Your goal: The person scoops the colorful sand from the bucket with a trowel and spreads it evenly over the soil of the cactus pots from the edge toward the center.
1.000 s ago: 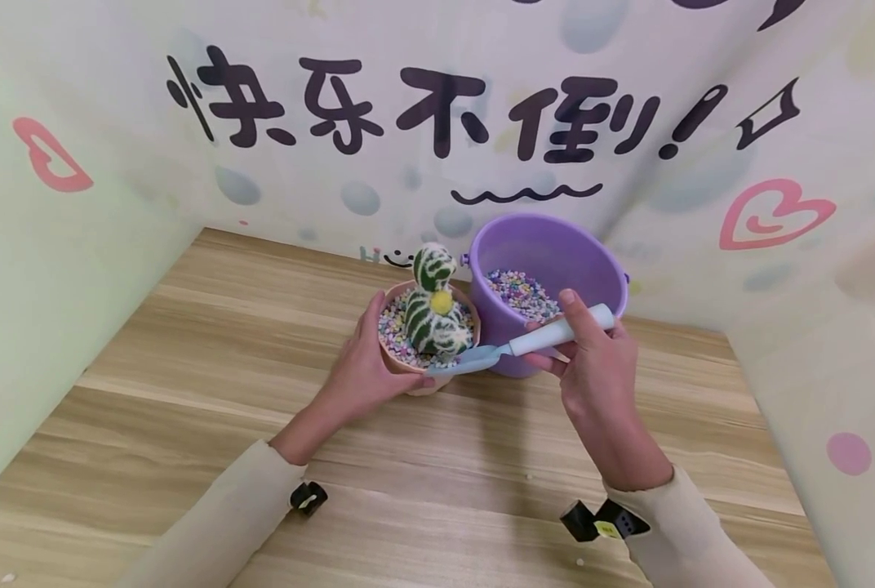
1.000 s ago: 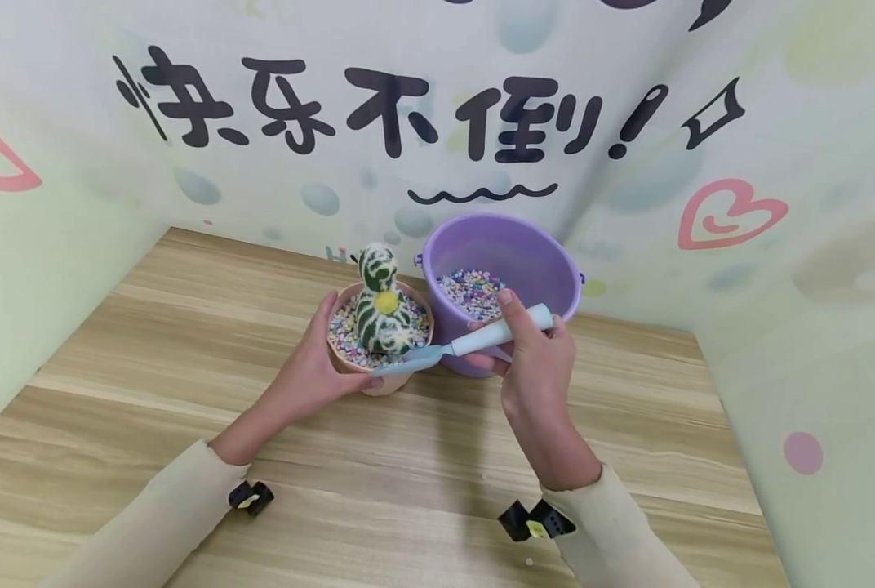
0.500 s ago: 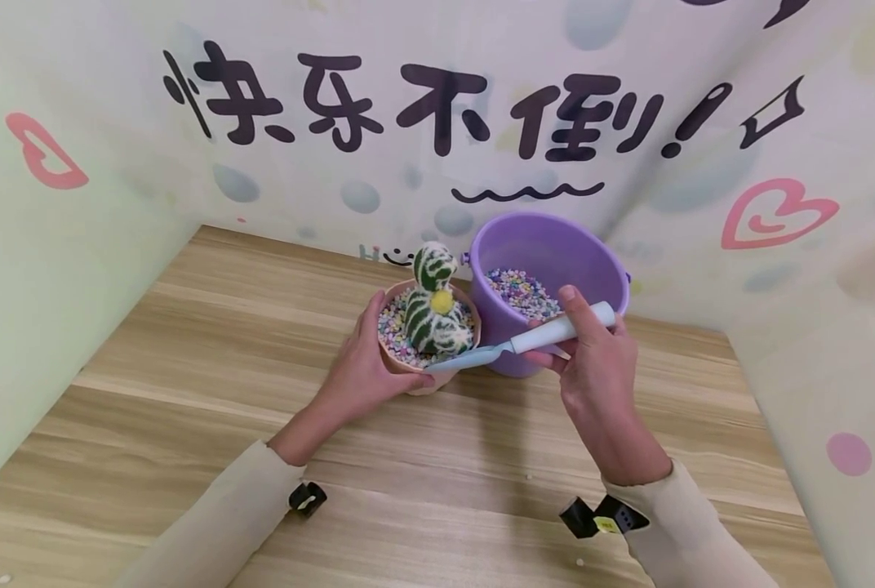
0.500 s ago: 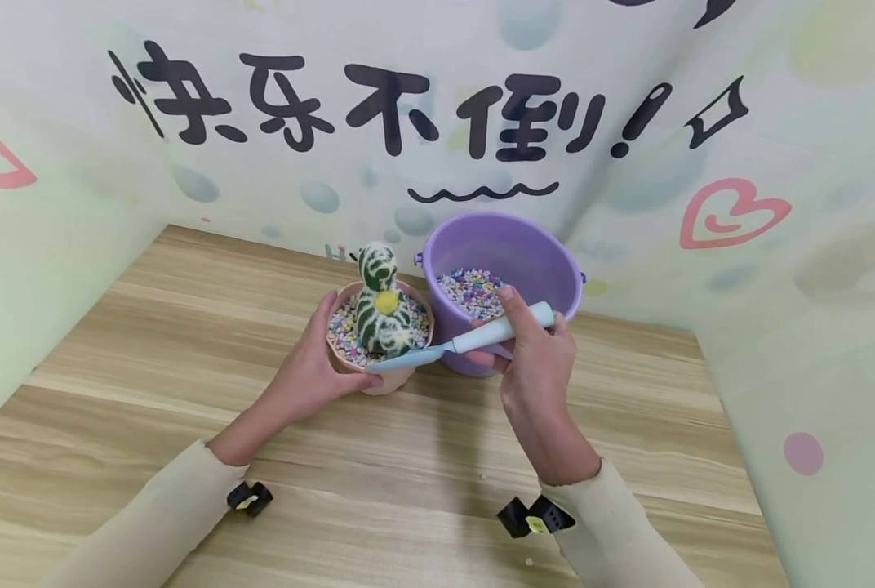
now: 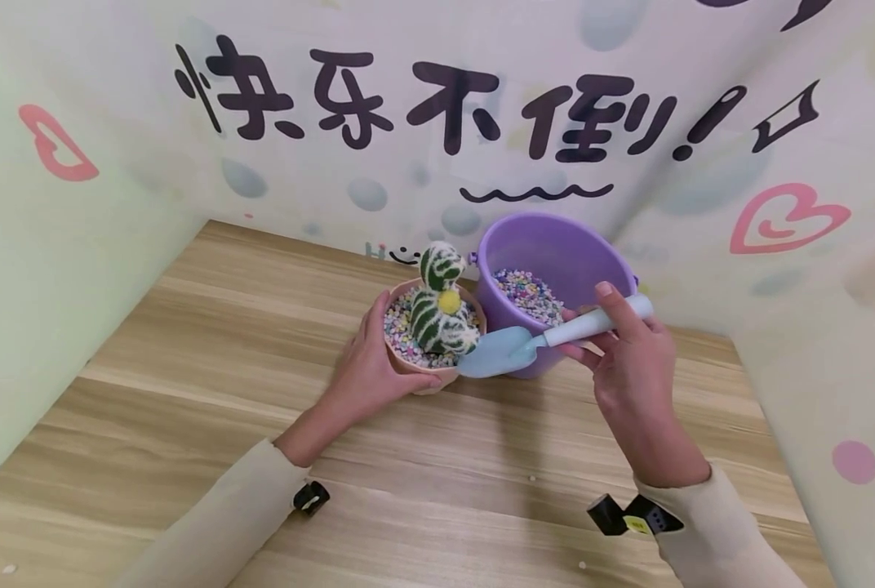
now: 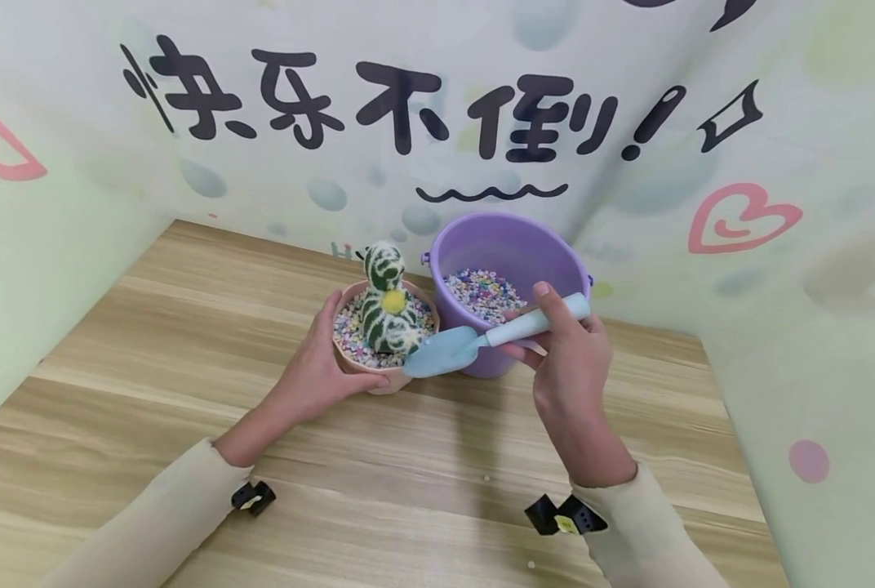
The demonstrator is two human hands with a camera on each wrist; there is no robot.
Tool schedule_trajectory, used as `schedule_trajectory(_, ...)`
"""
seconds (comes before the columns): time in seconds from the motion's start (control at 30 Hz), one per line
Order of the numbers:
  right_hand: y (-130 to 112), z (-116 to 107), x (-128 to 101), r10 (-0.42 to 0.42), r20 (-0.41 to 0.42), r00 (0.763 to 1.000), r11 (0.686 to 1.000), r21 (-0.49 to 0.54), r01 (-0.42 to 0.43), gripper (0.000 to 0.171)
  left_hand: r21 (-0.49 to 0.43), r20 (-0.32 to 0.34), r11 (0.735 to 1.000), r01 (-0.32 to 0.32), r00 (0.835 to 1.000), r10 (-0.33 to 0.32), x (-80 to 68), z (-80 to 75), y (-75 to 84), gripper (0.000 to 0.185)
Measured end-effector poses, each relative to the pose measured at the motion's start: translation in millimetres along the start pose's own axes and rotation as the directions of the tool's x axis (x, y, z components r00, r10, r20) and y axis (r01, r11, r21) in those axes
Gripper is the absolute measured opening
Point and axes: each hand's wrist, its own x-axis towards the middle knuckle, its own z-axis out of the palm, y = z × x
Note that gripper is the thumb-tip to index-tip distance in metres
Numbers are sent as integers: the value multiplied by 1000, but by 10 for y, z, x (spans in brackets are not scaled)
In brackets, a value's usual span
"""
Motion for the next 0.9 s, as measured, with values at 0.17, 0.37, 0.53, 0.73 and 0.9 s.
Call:
schedule_trajectory(0.17, -60, -29, 3, -24, 29, 999, 1000, 10, 24, 32, 5, 6, 1000, -7, 1000, 7, 12, -12, 9, 134)
schedule_trajectory(0.37, -65, 49, -30, -70, 12, 997, 996, -54, 70, 32, 0, 7, 1000, -5, 1000, 5, 20, -28, 20, 134)
schedule_trajectory(0.53, -35, 170, -70, -182, 23, 983, 975, -122, 183, 36, -2, 9, 1000, -6, 1000, 6, 17, -36, 16, 133)
schedule_trajectory(0.73, -49, 306, -96, -309, 96, 946, 941, -110, 319, 34, 10, 10, 1000, -18, 1000, 18, 11, -32, 1, 132)
schedule_trajectory(0.9, -130, 389, -90, -363, 125, 923, 924, -83, 374, 32, 13, 1, 1000, -20, 1000, 20, 10, -14, -10, 131)
